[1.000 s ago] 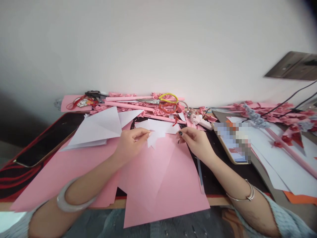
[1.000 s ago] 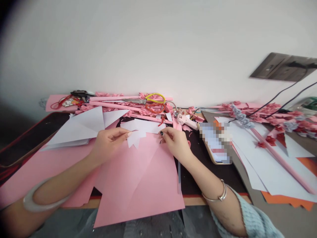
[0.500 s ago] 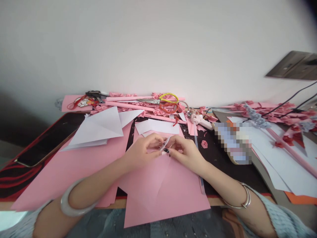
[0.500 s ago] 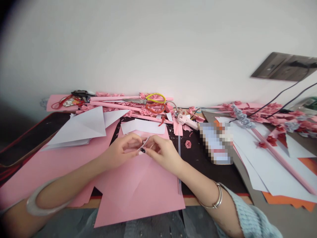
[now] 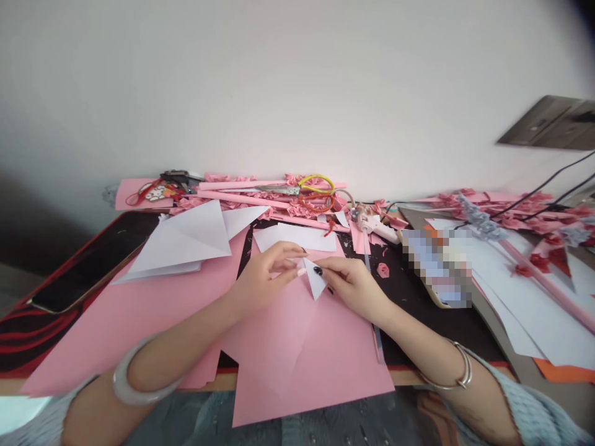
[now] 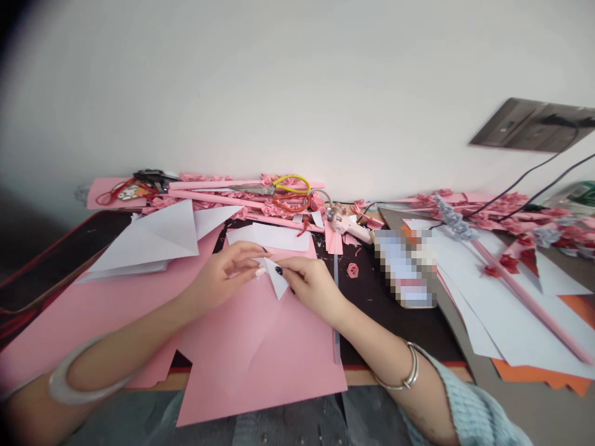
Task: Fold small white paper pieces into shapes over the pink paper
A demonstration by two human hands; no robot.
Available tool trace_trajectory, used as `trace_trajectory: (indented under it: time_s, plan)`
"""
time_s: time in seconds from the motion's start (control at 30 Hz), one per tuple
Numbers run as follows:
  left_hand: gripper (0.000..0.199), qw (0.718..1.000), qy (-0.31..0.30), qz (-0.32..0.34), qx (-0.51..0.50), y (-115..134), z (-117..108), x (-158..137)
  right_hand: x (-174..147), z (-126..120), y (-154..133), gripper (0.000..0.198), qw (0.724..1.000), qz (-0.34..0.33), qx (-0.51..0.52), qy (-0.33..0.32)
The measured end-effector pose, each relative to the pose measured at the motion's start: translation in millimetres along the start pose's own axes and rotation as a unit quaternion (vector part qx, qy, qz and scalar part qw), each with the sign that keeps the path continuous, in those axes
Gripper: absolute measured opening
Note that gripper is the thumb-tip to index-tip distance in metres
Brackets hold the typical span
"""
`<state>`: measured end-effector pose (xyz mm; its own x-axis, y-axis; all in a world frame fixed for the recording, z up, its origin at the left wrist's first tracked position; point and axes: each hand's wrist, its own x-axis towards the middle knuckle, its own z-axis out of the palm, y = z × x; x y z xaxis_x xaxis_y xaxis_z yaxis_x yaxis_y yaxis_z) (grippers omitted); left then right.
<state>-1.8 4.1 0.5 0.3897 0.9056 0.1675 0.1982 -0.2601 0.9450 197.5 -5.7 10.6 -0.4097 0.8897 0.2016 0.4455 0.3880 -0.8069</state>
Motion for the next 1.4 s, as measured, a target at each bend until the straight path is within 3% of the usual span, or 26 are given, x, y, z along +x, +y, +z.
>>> trace_trajectory:
  time_s: [0.1,0.27,0.43,0.57,0.73,0.93,1.03,1.13,1.4]
  plan:
    - [0.014,0.997,-0.022,0.023,0.077,5,-1,1,0,1,-3,0.022,0.999,-0.025,-0.018,-0.024]
    - [0.013,0.992,-0.023,0.023,0.123,6,-1,1,-1,2,-2,0.015,0.999,-0.011,-0.050,0.013]
    - [0.019,0.986,-0.031,0.033,0.159,1,1,-1,-2,3,-1,0.022,0.993,-0.089,-0.082,0.016]
    - [0.022,0.977,-0.024,0.052,0.204,2,4,-3,-3,4,-3,0.026,0.988,-0.110,-0.106,-0.002]
    - [0.021,0.972,-0.004,0.056,0.227,3,-1,-3,0,-6,2,0.023,0.988,-0.065,-0.136,0.029]
    - [0.020,0.984,0.040,0.031,0.173,1,-12,0,5,-24,11,0.017,0.978,0.020,-0.143,0.151]
    - [0.017,0.985,0.020,0.039,0.164,3,-9,1,4,-17,5,0.020,0.995,-0.025,-0.066,0.067]
    - [0.017,0.982,-0.009,0.061,0.180,5,-3,0,1,-5,0,0.017,0.997,-0.045,-0.066,0.011]
    - [0.021,0.969,-0.014,0.077,0.233,4,0,-2,-2,0,-1,0.017,0.989,-0.097,-0.106,0.025]
